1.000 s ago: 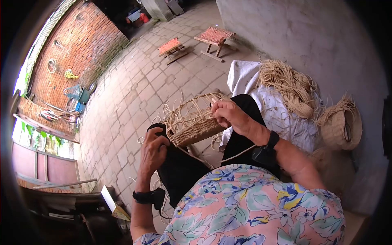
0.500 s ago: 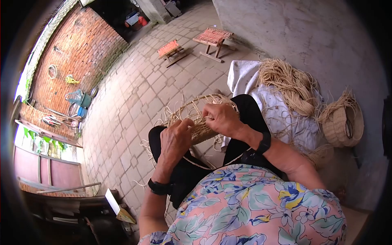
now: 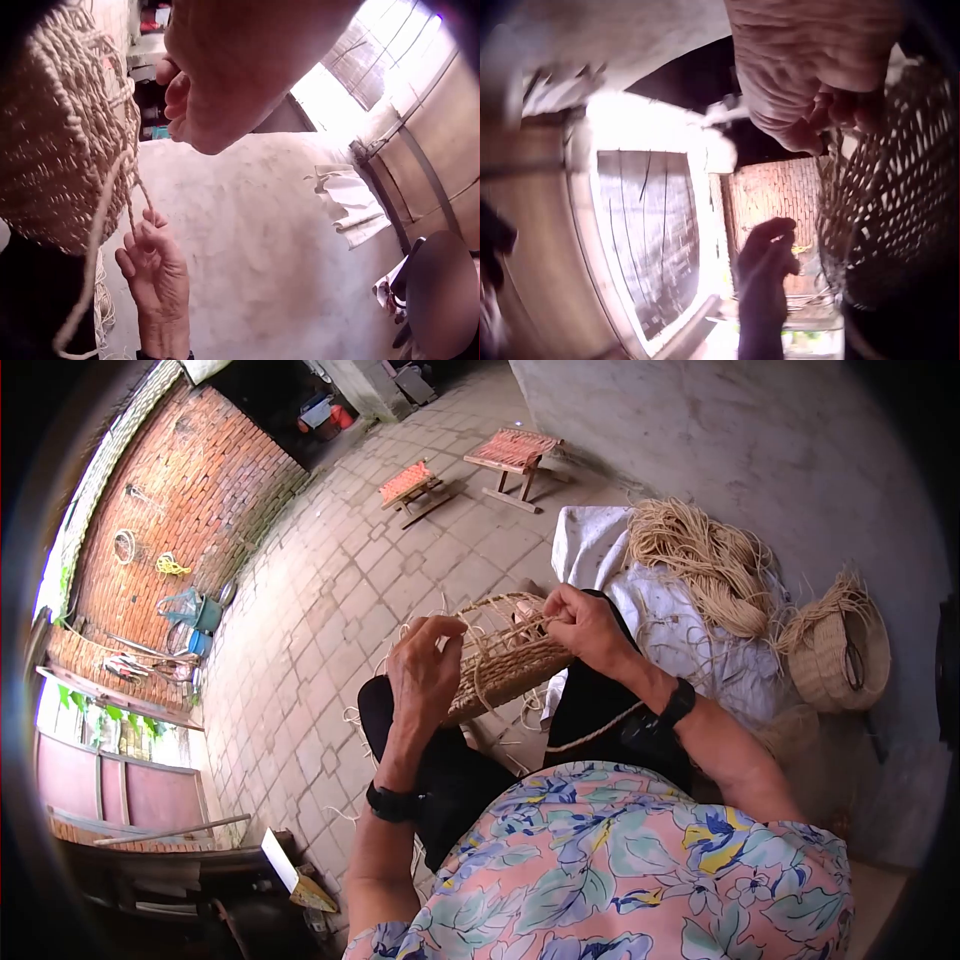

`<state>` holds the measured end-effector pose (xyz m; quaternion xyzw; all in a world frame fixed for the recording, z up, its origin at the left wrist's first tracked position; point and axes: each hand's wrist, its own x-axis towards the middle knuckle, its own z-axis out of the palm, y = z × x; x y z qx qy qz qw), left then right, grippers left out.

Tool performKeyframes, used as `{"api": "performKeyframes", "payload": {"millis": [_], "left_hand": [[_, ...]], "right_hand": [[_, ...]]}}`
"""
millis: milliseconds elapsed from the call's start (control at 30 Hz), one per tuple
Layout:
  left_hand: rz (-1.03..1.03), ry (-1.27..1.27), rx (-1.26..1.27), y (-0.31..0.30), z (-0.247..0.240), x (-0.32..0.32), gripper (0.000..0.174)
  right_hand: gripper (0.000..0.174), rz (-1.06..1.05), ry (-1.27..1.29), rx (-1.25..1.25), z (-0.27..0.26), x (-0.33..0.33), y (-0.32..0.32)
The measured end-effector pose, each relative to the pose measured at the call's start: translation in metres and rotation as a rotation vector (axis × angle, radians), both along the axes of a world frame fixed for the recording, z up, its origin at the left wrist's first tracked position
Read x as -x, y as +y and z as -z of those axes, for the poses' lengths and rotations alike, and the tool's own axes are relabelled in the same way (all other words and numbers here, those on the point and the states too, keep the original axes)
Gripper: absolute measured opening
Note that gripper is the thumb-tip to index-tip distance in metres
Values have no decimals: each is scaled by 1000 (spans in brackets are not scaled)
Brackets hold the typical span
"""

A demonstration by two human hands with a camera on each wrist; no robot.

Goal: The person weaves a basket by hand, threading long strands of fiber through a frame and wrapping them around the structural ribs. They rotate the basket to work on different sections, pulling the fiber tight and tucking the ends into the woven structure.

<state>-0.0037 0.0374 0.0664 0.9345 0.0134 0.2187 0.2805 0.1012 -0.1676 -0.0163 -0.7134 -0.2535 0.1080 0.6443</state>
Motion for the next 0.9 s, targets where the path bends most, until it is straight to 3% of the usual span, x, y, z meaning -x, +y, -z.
{"api": "performKeyframes", "payload": {"millis": [200, 267, 333, 433, 533, 600, 767, 867, 900], "left_hand": [[53, 60, 160, -50, -1, -20, 13], [155, 1, 75, -47, 20, -28, 18], [86, 133, 109, -43, 17, -19, 20], [132, 226, 321, -26, 21, -8, 21], [78, 234, 504, -17, 20, 5, 20], [56, 206, 723, -14, 20, 12, 19], [105, 214, 678, -14, 20, 20, 18], [109, 171, 621, -22, 20, 18, 15], [64, 168, 481, -25, 19, 17, 13]], "right_hand": [[8, 217, -248, -194, -36, 16, -10], [8, 220, -210, -207, -35, 19, -7], [8, 215, -176, -221, -32, 17, -7], [8, 198, -135, -146, -19, 13, 0], [9, 132, -319, -28, -6, 16, 20], [11, 148, -600, -22, 2, 17, 34], [14, 132, -645, 41, 4, 20, 42], [15, 114, -546, 131, -1, 17, 42], [16, 116, -497, 157, -2, 15, 41]]}}
